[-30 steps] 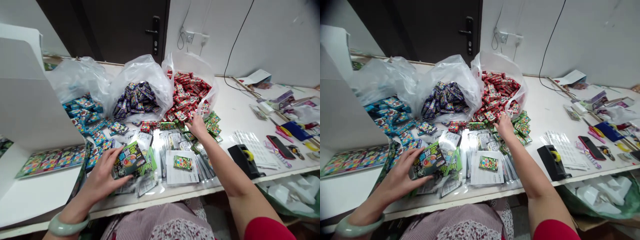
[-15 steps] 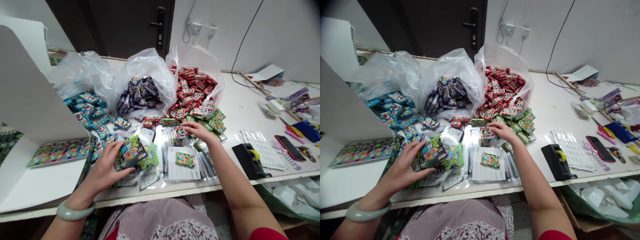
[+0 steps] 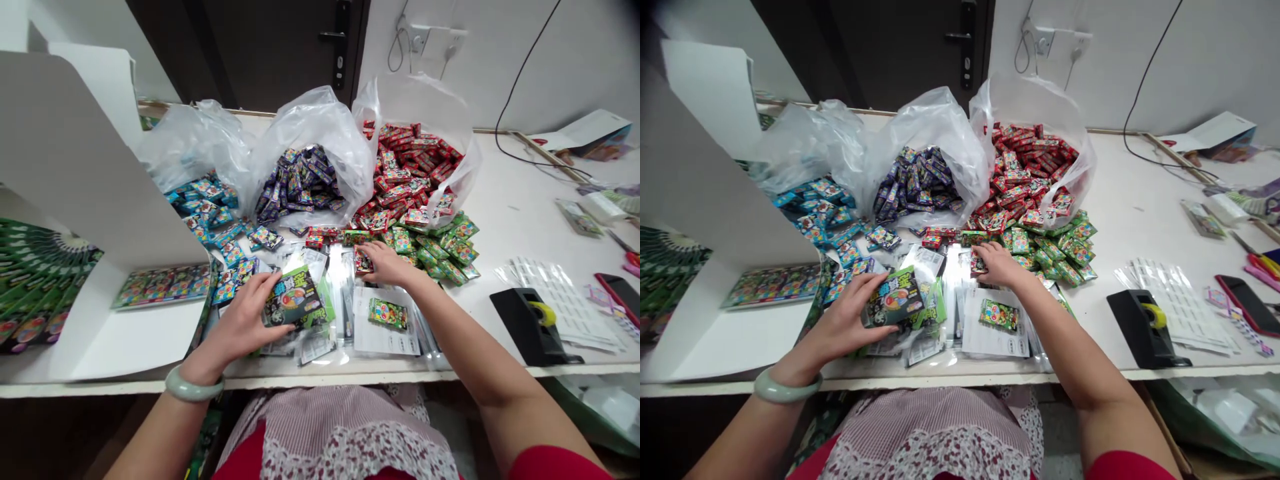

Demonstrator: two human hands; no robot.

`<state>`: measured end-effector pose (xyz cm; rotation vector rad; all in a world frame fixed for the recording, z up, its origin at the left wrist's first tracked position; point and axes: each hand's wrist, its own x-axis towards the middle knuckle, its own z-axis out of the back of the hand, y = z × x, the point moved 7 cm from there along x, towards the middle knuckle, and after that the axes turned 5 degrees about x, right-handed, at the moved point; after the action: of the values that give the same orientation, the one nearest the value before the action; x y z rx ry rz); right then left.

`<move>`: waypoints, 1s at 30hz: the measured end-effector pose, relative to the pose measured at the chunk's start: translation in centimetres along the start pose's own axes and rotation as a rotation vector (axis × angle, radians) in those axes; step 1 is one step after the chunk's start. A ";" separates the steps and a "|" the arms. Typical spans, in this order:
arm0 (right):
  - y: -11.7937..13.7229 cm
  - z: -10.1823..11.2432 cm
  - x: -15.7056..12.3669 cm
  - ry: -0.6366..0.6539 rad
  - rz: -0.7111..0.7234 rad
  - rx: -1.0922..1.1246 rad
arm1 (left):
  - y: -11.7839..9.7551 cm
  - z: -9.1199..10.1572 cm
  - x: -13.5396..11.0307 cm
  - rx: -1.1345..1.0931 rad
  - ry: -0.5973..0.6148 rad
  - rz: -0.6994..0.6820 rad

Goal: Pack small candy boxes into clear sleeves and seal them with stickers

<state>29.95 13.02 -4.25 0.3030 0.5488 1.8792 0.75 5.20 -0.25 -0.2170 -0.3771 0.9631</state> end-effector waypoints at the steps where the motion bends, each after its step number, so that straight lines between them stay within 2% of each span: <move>1: 0.2 -0.1 -0.1 0.010 0.015 -0.026 | -0.2 -0.1 0.1 -0.006 0.007 -0.005; 3: 1.2 0.8 -0.3 -0.036 0.053 -0.015 | -0.4 0.0 0.4 -0.006 -0.001 -0.008; 6: 5.0 3.6 -1.3 -0.170 0.203 0.081 | -0.7 0.5 0.6 0.028 -0.049 -0.006; 7: 6.7 4.2 -1.8 -0.158 0.284 0.111 | -0.8 0.6 0.7 0.036 -0.060 -0.012; 10: 11.6 4.5 -3.4 0.022 0.494 0.068 | -1.3 1.0 0.9 0.016 -0.062 -0.044; 13: 14.1 4.1 -4.1 0.110 0.550 -0.054 | -1.6 1.0 0.9 -0.026 -0.037 -0.074; 17: 14.9 3.5 -3.7 0.123 0.525 -0.135 | -1.8 0.7 0.6 -0.088 0.000 -0.100; 24: 14.7 2.5 -3.3 0.106 0.520 0.058 | -2.3 0.3 0.2 -0.173 -0.005 -0.058; 30: 14.1 0.5 -3.9 -0.158 0.384 0.206 | -1.7 1.0 -0.5 -0.116 -0.101 0.041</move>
<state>20.19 5.43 3.54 0.7297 0.6090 2.1437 1.40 3.89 1.14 -0.2831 -0.5232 0.9960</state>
